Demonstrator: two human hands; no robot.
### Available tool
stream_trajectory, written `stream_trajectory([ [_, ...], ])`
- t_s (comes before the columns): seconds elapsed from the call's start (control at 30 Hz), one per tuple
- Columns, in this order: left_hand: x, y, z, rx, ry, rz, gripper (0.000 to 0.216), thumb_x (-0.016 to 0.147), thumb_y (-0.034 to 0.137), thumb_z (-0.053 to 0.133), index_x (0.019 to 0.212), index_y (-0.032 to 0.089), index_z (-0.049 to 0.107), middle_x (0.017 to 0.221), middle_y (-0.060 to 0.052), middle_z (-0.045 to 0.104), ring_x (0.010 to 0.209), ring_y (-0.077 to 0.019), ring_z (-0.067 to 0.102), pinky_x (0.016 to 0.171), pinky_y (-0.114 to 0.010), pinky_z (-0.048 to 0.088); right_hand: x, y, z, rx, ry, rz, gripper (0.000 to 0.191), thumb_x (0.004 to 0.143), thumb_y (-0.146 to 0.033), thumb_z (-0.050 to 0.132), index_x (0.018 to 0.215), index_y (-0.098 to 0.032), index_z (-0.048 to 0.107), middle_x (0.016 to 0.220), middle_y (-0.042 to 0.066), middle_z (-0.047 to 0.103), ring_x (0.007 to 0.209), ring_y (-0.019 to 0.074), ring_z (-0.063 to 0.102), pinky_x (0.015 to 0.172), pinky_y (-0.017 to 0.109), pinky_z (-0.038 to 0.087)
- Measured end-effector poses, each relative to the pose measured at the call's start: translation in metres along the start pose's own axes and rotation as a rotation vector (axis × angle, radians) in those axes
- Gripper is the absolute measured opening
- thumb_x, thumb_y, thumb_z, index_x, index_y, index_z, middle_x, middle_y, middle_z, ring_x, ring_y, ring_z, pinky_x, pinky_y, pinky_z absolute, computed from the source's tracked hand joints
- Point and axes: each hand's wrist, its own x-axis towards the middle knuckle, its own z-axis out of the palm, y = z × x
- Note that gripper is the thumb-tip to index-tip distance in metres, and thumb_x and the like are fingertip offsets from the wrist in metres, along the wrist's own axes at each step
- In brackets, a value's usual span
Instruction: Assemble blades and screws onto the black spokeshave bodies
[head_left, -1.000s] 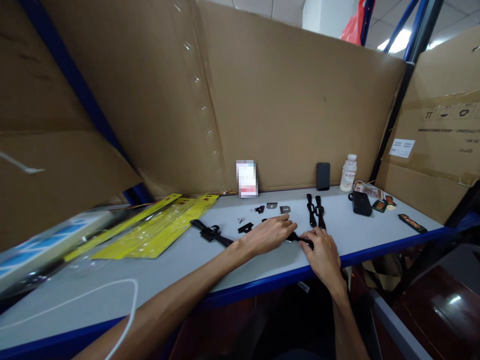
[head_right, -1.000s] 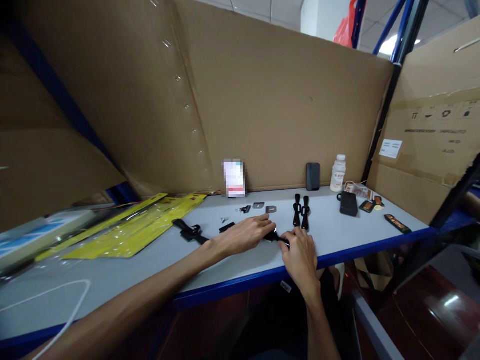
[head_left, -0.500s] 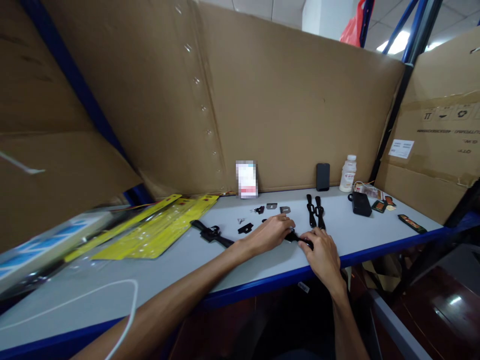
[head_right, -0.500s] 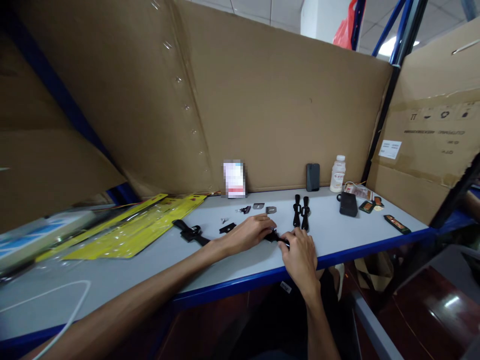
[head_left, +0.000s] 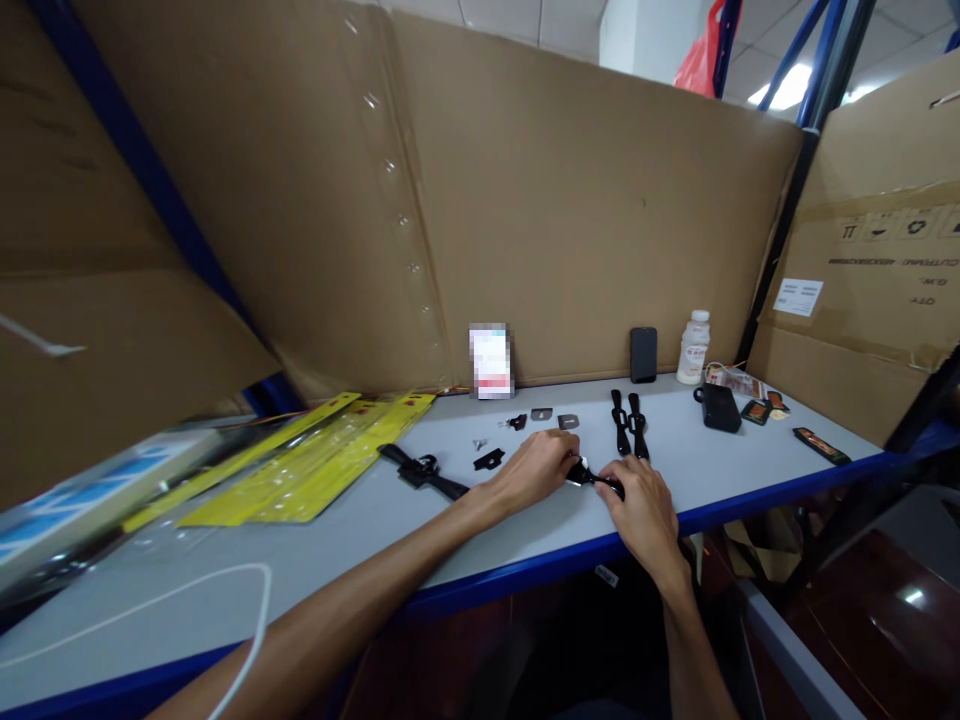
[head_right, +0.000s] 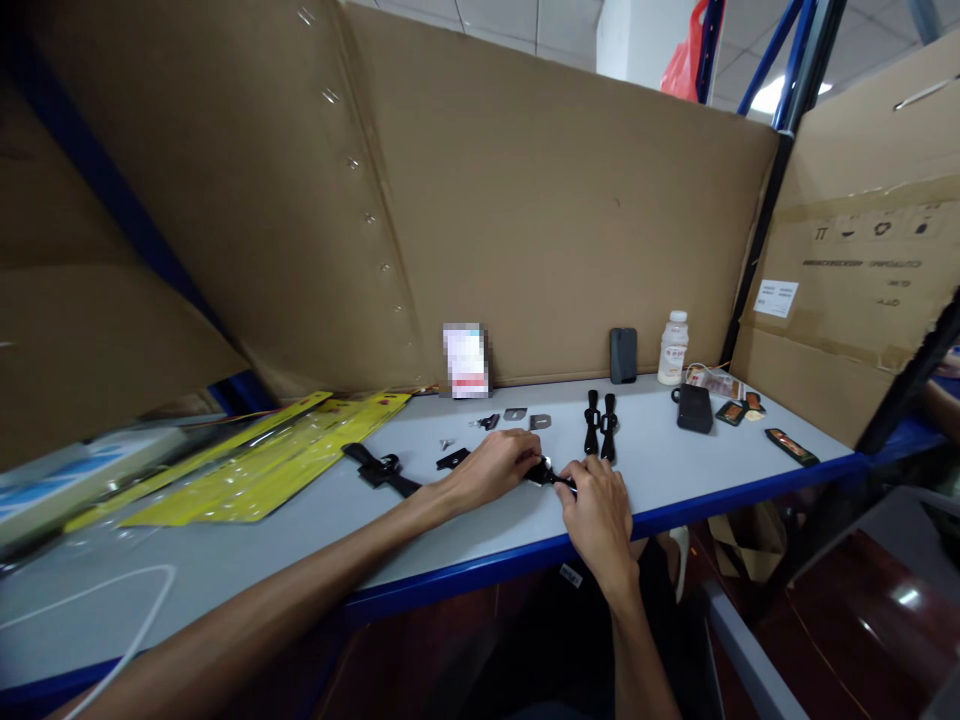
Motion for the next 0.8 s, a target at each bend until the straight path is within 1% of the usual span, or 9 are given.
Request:
stream_trajectory([
  [0.17, 0.001, 0.003, 0.008, 0.042, 0.008, 0.116, 0.019, 0.090, 0.004, 0.049, 0.080, 0.016, 0.061, 0.085, -0.007, 0.066, 0.085, -0.0208, 0.063, 0.075, -0.029, 0.046, 0.000, -0.002, -0.001, -0.019, -0.020, -0.016, 0.012, 0.096, -0.026, 0.059, 0.099, -0.025, 0.071, 0.106, 0.005, 0.068, 0.105, 0.0229, 0.060, 0.089, 0.033, 0.040],
  [0.27, 0.003, 0.001, 0.013, 0.003, 0.041, 0.133, 0.020, 0.090, 0.004, 0.049, 0.081, 0.016, 0.061, 0.084, -0.007, 0.065, 0.084, -0.0202, 0.062, 0.075, -0.029, 0.046, 0.000, -0.002, -0.002, -0.015, -0.013, -0.027, 0.013, 0.096, -0.026, 0.059, 0.100, -0.026, 0.072, 0.105, 0.004, 0.068, 0.105, 0.0227, 0.060, 0.089, 0.033, 0.040],
  [0.33, 0.004, -0.001, 0.014, -0.054, 0.051, 0.115, 0.020, 0.088, 0.002, 0.051, 0.079, 0.017, 0.062, 0.081, -0.005, 0.065, 0.081, -0.0188, 0.062, 0.074, -0.028, 0.046, 0.000, -0.001, -0.002, -0.011, -0.010, -0.028, 0.014, 0.096, -0.027, 0.059, 0.100, -0.026, 0.072, 0.104, 0.004, 0.069, 0.104, 0.0225, 0.060, 0.089, 0.033, 0.040],
  [0.47, 0.003, -0.002, 0.010, -0.140, 0.030, 0.052, 0.019, 0.082, 0.001, 0.056, 0.077, 0.017, 0.065, 0.075, -0.002, 0.064, 0.075, -0.0170, 0.060, 0.069, -0.026, 0.044, -0.001, -0.001, -0.002, -0.002, -0.001, -0.028, 0.013, 0.096, -0.026, 0.060, 0.100, -0.027, 0.073, 0.104, 0.004, 0.068, 0.105, 0.0222, 0.059, 0.089, 0.032, 0.040],
  [0.57, 0.000, 0.000, 0.006, -0.103, 0.076, 0.044, 0.020, 0.083, 0.002, 0.057, 0.075, 0.017, 0.068, 0.081, -0.005, 0.066, 0.084, -0.0199, 0.061, 0.074, -0.028, 0.044, -0.001, -0.001, -0.001, 0.002, 0.002, -0.035, 0.013, 0.096, -0.028, 0.061, 0.100, -0.028, 0.073, 0.104, 0.003, 0.068, 0.105, 0.0221, 0.059, 0.089, 0.032, 0.040],
  [0.63, -0.001, 0.000, 0.005, -0.089, 0.092, 0.038, 0.020, 0.084, 0.003, 0.056, 0.076, 0.017, 0.068, 0.085, -0.006, 0.066, 0.086, -0.0202, 0.062, 0.075, -0.028, 0.044, -0.001, 0.000, 0.000, 0.001, 0.004, -0.035, 0.013, 0.096, -0.029, 0.061, 0.100, -0.028, 0.073, 0.104, 0.003, 0.068, 0.105, 0.0221, 0.059, 0.089, 0.033, 0.040],
  [0.7, -0.002, -0.001, 0.005, -0.105, 0.058, 0.008, 0.019, 0.084, 0.003, 0.056, 0.078, 0.017, 0.068, 0.083, -0.005, 0.067, 0.079, -0.0184, 0.062, 0.071, -0.026, 0.043, -0.001, -0.001, 0.001, -0.005, 0.002, -0.032, 0.013, 0.095, -0.029, 0.061, 0.100, -0.028, 0.073, 0.104, 0.003, 0.068, 0.105, 0.0221, 0.059, 0.088, 0.033, 0.040],
  [0.8, -0.002, -0.003, 0.003, -0.124, 0.000, -0.058, 0.014, 0.085, 0.007, 0.058, 0.080, 0.017, 0.067, 0.072, -0.002, 0.066, 0.069, -0.0168, 0.061, 0.065, -0.025, 0.039, -0.002, -0.002, 0.000, -0.017, -0.006, -0.028, 0.013, 0.096, -0.029, 0.061, 0.101, -0.028, 0.073, 0.104, 0.003, 0.068, 0.104, 0.0217, 0.059, 0.088, 0.033, 0.040],
])
